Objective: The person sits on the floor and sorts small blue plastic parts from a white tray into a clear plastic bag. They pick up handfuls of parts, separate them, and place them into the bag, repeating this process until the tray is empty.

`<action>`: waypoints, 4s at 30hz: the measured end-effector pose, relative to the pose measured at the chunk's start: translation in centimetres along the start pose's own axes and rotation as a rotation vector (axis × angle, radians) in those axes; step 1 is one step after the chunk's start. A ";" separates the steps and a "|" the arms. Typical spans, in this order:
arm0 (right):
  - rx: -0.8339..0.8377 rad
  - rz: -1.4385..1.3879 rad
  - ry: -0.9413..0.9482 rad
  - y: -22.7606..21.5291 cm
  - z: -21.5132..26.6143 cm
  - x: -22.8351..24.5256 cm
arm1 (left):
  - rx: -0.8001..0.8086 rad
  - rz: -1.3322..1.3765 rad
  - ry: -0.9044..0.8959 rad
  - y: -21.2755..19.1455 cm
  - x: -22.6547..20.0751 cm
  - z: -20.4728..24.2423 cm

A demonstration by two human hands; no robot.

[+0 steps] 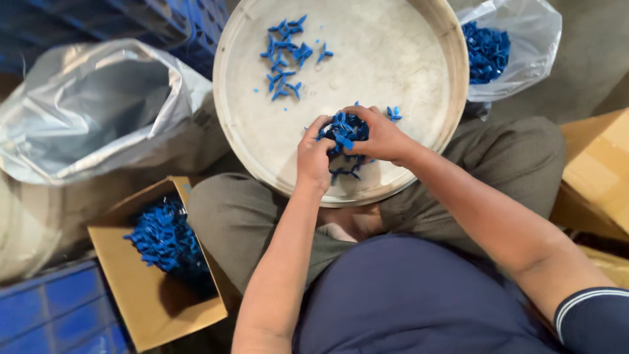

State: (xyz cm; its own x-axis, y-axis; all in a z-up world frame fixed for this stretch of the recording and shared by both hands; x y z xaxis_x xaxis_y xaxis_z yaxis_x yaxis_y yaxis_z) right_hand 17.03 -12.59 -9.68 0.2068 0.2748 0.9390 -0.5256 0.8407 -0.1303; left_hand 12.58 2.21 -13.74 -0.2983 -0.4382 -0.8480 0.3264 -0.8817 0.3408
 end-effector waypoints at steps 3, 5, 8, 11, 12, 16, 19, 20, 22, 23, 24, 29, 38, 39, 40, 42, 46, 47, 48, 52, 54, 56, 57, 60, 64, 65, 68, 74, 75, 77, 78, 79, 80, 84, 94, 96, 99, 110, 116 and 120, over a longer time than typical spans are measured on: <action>0.066 -0.544 0.067 0.7 0.9 -0.7 | 0.019 -0.033 0.107 2.1 -0.4 -0.5; 0.093 -0.791 0.105 0.9 1.2 -1.1 | 0.013 -0.207 0.232 4.2 -1.6 -0.3; 0.177 -1.052 0.041 0.2 1.9 -1.1 | 0.119 -0.690 0.628 9.1 -5.3 2.2; 0.244 -1.180 -0.098 -0.7 2.0 -0.5 | 0.177 -0.639 0.627 11.9 -7.2 4.1; 0.206 -1.227 -0.076 -1.0 1.7 -1.0 | 0.213 -0.688 0.632 13.0 -7.8 4.9; 0.106 -1.379 -0.035 -1.8 0.0 -2.1 | 0.383 -0.744 0.708 16.5 -10.2 8.1; 0.100 -1.462 -0.041 -1.8 -0.7 -2.6 | 0.420 -0.755 0.723 16.2 -10.4 9.2; 0.105 -1.485 -0.041 -2.0 -0.7 -2.7 | 0.411 -0.768 0.715 15.5 -10.1 9.2; 0.142 -1.533 -0.079 -3.1 -0.6 -2.3 | 0.297 -0.860 0.715 12.8 -9.7 8.7; 0.160 -1.555 -0.101 -3.3 -0.5 -1.7 | 0.240 -0.904 0.716 11.0 -9.8 8.4; 0.153 -1.579 -0.099 -3.2 -0.5 -1.4 | 0.166 -1.047 0.717 9.0 -9.8 8.2; 0.122 -1.679 -0.158 -5.6 -0.1 0.8 | -0.065 -1.549 0.555 1.8 -9.2 7.8; -0.313 -1.484 -0.399 -23.4 -0.8 -4.3 | -0.054 -1.703 0.664 3.7 -7.8 7.9; -0.367 -1.435 -0.399 -25.7 -0.8 -5.6 | -0.055 -1.708 0.657 3.9 -7.9 7.8; -0.452 -1.336 -0.229 -27.5 -1.1 -7.8 | -0.056 -1.711 0.648 4.0 -8.0 7.9; -0.541 -1.191 0.012 -29.5 -1.1 -11.5 | -0.036 -1.739 0.609 4.4 -8.0 7.8; -0.687 -1.036 0.306 -30.5 -1.2 -17.3 | 0.024 -1.796 0.555 5.0 -7.7 7.6; -0.751 -0.993 0.377 -30.5 -1.6 -18.6 | 0.019 -1.806 0.543 4.8 -7.6 7.8; -0.801 -0.966 0.305 -31.5 -2.3 -18.8 | 0.011 -1.814 0.539 4.8 -7.5 7.6; -0.927 -0.803 0.074 -33.8 -0.4 -19.7 | 0.000 -1.718 0.498 3.6 -7.6 7.0; -0.932 -0.636 -0.015 -33.8 0.6 -17.0 | 0.001 -1.555 0.501 2.9 -8.3 5.8; -1.027 -0.285 -0.218 -32.9 2.0 -11.2 | -0.051 -1.287 0.342 -0.4 -9.5 4.1; -1.026 -0.134 -0.280 -31.6 2.4 -8.6 | -0.069 -1.083 0.200 -2.3 -9.4 2.9; -0.873 0.153 -0.468 -26.2 1.5 -1.1 | -0.134 -1.134 0.235 -4.8 -12.1 -0.1; -0.509 0.688 -0.626 -14.5 -5.8 7.9 | -0.301 -0.772 0.193 -7.0 -13.2 -2.7; -0.394 0.744 -0.538 -11.7 -8.5 8.8 | -0.347 -0.718 0.214 -7.2 -13.2 -2.8; -0.137 0.927 -0.455 -3.2 -14.3 12.2 | -0.405 -0.751 0.293 -7.5 -13.5 -3.2; -0.071 1.143 -0.132 4.2 -21.2 14.7 | -0.400 -0.491 0.288 -8.9 -13.3 -3.5; -0.063 1.158 -0.103 4.9 -21.4 14.4 | -0.408 -0.478 0.293 -9.0 -13.5 -3.3; -0.070 1.174 -0.129 5.8 -20.6 14.0 | -0.425 -0.449 0.308 -9.1 -14.1 -3.2; -0.081 1.174 -0.182 6.3 -19.4 13.7 | -0.428 -0.456 0.309 -9.1 -14.3 -3.2; -0.092 1.174 -0.234 6.7 -17.8 13.4 | -0.432 -0.462 0.309 -8.9 -14.5 -3.2; -0.095 1.186 -0.290 7.1 -15.7 13.0 | -0.438 -0.471 0.304 -9.0 -14.6 -3.1; 0.119 1.244 -0.406 7.4 -5.9 10.1 | -0.371 -0.493 0.321 -7.9 -13.9 -3.2; -0.311 1.178 0.022 -7.2 -9.0 7.8 | -0.008 -1.016 0.273 -3.0 -11.5 -2.6; -0.217 1.205 0.025 -6.7 -8.7 6.8 | 0.099 -1.132 0.341 -1.3 -12.1 -1.8; -0.132 1.219 0.144 -3.6 -4.3 4.2 | 0.305 -1.379 0.394 1.5 -11.4 1.3; 0.122 1.130 0.074 -3.8 3.6 4.1 | 0.432 -1.642 0.275 4.0 -10.6 6.0; 0.257 1.074 0.065 -1.9 3.3 4.0 | 0.288 -1.759 0.145 3.5 -10.4 5.9; 0.158 1.162 -0.011 0.3 2.1 4.5 | 0.338 -1.743 0.119 5.3 -9.0 3.4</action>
State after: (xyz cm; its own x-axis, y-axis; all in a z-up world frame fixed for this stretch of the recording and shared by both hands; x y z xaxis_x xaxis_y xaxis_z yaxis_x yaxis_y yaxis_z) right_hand 16.06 -12.12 -4.78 -0.4717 0.8346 0.2844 -0.4908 0.0194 -0.8711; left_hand 13.91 0.85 -2.91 0.0011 0.9538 -0.3005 -0.4521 -0.2676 -0.8509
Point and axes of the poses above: each hand's wrist, its own z-axis away from the middle knuckle, its own y-axis out of the palm, x = y × z, the point moved 9 cm from there along -z, towards the middle knuckle, and after that the axes turned 2 degrees about z, right-handed, at the moved point
